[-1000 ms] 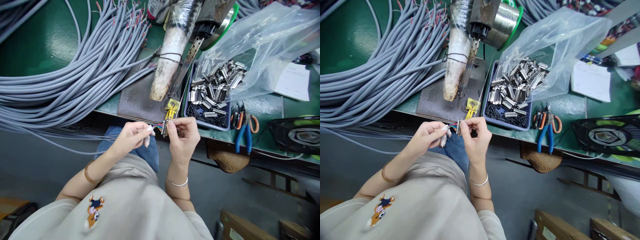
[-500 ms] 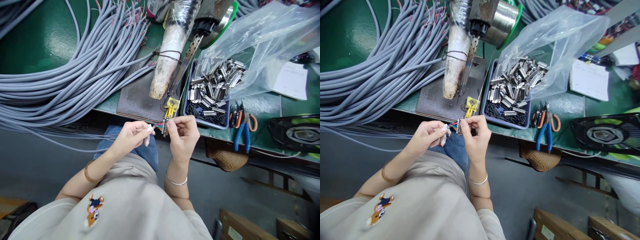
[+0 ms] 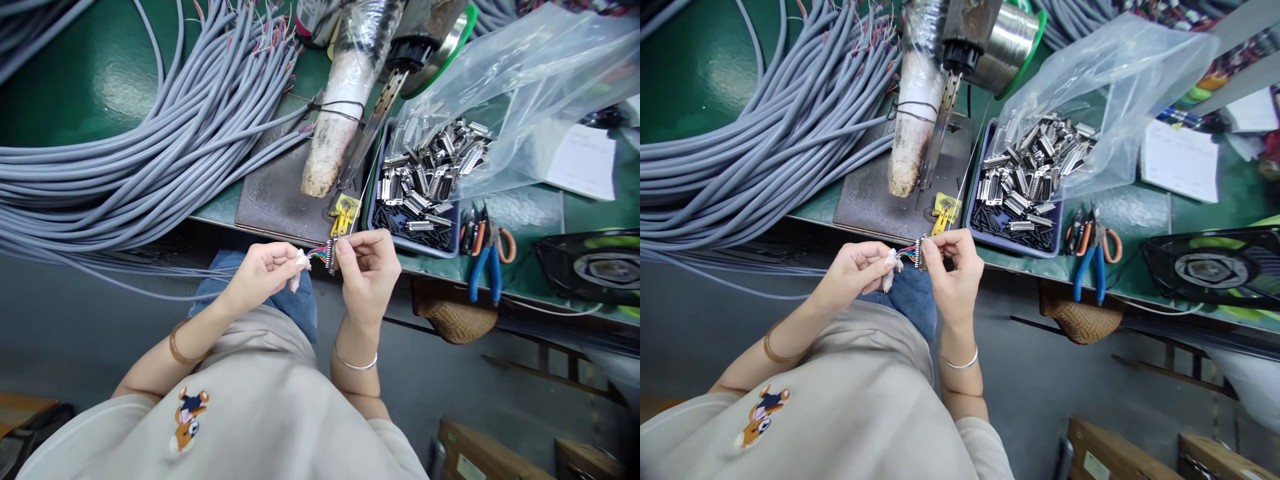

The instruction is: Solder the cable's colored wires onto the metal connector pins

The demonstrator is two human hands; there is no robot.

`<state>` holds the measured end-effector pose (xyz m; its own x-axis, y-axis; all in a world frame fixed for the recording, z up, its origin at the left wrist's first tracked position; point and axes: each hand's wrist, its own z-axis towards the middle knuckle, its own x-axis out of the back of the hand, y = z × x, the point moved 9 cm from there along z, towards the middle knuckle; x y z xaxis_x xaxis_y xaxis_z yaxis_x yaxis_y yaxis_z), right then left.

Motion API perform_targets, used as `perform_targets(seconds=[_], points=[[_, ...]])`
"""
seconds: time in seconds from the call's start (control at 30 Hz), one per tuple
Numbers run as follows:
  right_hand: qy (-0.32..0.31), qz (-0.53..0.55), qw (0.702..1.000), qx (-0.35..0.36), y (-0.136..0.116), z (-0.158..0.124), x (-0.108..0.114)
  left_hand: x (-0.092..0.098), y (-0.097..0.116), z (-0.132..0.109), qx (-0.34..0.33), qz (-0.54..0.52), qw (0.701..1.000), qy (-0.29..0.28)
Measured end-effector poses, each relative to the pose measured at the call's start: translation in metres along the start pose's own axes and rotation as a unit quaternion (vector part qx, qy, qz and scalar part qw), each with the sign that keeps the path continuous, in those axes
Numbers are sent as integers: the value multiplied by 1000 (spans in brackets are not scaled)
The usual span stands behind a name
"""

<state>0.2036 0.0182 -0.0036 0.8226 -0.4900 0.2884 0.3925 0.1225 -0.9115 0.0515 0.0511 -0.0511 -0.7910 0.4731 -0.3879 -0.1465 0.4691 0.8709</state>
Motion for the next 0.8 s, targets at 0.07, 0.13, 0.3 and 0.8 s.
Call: perform_targets(seconds=[0.07, 0.13, 0.3, 0.8], points=[[-3, 1, 1000, 5, -1, 0, -1, 0, -1, 0, 8, 1, 1000, 1], [-6, 3, 1000, 5, -2, 1, -2, 1, -1, 0, 16, -3, 1000, 2], [-6, -7, 1000, 5, -3, 2, -3, 0, -3, 1, 29, -18, 999, -3], [-5, -8, 1000, -5, 2, 0, -2, 2, -6, 2, 32, -30, 999, 7]])
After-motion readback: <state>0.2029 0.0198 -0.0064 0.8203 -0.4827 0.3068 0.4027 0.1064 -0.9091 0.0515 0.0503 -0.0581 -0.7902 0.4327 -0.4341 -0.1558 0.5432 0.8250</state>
